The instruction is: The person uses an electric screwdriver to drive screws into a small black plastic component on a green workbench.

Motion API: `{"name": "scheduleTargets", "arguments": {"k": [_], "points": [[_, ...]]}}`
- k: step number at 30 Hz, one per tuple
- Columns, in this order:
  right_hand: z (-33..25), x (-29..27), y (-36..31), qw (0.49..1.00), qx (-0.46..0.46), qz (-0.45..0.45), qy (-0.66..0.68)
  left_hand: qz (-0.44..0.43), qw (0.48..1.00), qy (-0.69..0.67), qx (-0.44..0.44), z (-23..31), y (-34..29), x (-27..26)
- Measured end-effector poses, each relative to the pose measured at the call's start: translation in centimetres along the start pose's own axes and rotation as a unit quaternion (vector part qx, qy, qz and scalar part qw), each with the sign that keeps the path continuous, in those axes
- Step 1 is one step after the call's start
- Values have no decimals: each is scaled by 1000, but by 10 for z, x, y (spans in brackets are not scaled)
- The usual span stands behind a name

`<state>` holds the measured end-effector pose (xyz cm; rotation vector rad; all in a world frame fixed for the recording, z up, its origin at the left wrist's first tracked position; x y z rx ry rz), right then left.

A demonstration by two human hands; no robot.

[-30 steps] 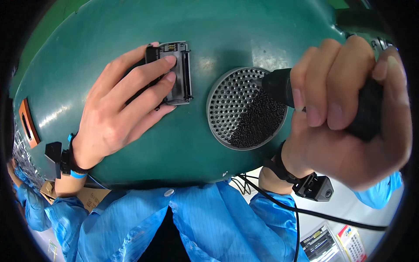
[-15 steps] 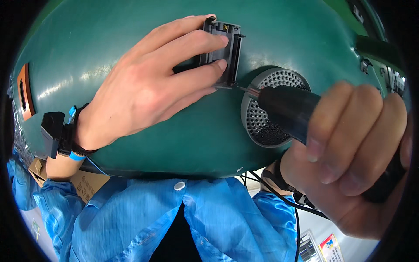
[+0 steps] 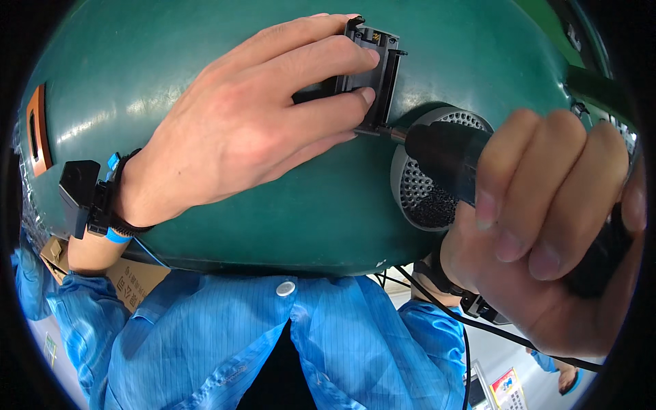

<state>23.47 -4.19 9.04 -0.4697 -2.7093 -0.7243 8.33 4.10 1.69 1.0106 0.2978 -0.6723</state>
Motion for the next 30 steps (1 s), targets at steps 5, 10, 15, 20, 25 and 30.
{"name": "scheduleTargets", "arguments": {"k": [5, 10, 15, 20, 25, 30], "points": [[3, 3, 0, 1000, -1, -17, 11, 90, 993, -76, 13, -7, -4, -5], [3, 4, 2, 999, -2, -27, 21, -41, 999, 8, -16, 1, 3, -3], [3, 6, 3, 999, -4, -38, 34, -64, 998, 10, -25, 0, 2, -3], [2, 9, 4, 998, -3, -47, 36, -48, 998, -4, -29, -1, 0, -1], [6, 14, 4, 998, -3, -54, 42, 21, 1000, 8, 1, -3, -1, -2], [6, 14, 2, 998, -3, -57, 38, 28, 998, 32, 42, 4, 4, -19]]}}
Point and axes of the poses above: each hand's wrist, its own y-axis towards the middle knuckle, its own x-axis out of the palm, z = x × y, the point moved 6 cm from there along y, towards the middle knuckle, and after that the axes turned 14 degrees about z, right-handed, at the moved point
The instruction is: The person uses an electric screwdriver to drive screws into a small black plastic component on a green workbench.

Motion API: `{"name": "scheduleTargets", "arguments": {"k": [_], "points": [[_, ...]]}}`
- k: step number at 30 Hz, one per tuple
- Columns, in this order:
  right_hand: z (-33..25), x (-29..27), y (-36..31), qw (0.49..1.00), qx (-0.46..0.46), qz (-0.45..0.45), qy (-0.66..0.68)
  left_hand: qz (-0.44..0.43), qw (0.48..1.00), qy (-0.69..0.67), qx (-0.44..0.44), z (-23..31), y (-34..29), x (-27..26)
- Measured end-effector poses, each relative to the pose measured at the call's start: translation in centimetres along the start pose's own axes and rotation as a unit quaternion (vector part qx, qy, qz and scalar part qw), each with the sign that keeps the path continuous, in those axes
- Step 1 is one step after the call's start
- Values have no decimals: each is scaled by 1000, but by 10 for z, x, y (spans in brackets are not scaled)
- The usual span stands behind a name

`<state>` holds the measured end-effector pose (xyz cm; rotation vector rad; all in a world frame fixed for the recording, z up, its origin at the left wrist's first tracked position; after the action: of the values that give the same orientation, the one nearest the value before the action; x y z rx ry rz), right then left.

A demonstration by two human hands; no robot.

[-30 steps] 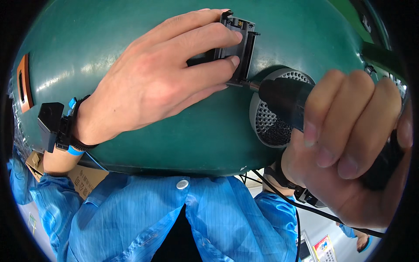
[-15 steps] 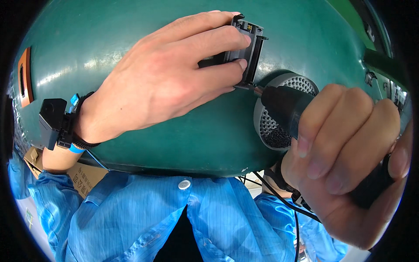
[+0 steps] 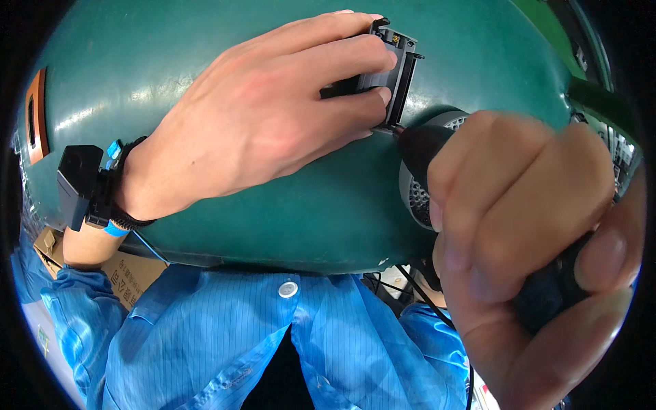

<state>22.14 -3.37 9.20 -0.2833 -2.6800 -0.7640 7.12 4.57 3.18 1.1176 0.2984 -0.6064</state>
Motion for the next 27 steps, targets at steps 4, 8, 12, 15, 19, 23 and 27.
{"name": "scheduleTargets", "arguments": {"k": [4, 8, 12, 15, 19, 23, 27], "points": [[-4, -4, -3, 1000, -7, 9, -14, 33, 993, -93, -58, -4, 1, -1], [-34, -24, 5, 999, -25, 9, -34, -104, 993, -48, -40, -7, -1, 13], [-74, -53, 19, 997, -56, -6, -59, -128, 991, -27, -34, -2, 2, 8], [-66, -62, 6, 987, -68, 87, -117, -143, 989, -12, -45, -6, 3, 10], [-55, -61, -9, 975, -68, 140, -158, -150, 987, -23, -43, -7, 5, 11], [-52, -62, -11, 972, -59, 155, -168, -155, 987, -30, -43, -7, 6, 12], [-49, -63, -11, 970, -55, 162, -172, -152, 987, -29, -47, -7, 7, 12]]}}
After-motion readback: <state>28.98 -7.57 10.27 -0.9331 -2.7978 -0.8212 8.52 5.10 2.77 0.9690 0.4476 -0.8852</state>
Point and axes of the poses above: each hand's wrist, its own y-axis towards the middle knuckle, its own x-axis out of the palm, z = x × y, the point moved 6 cm from there along y, towards the middle knuckle, and after that the axes turned 14 degrees about z, right-handed, at the moved point
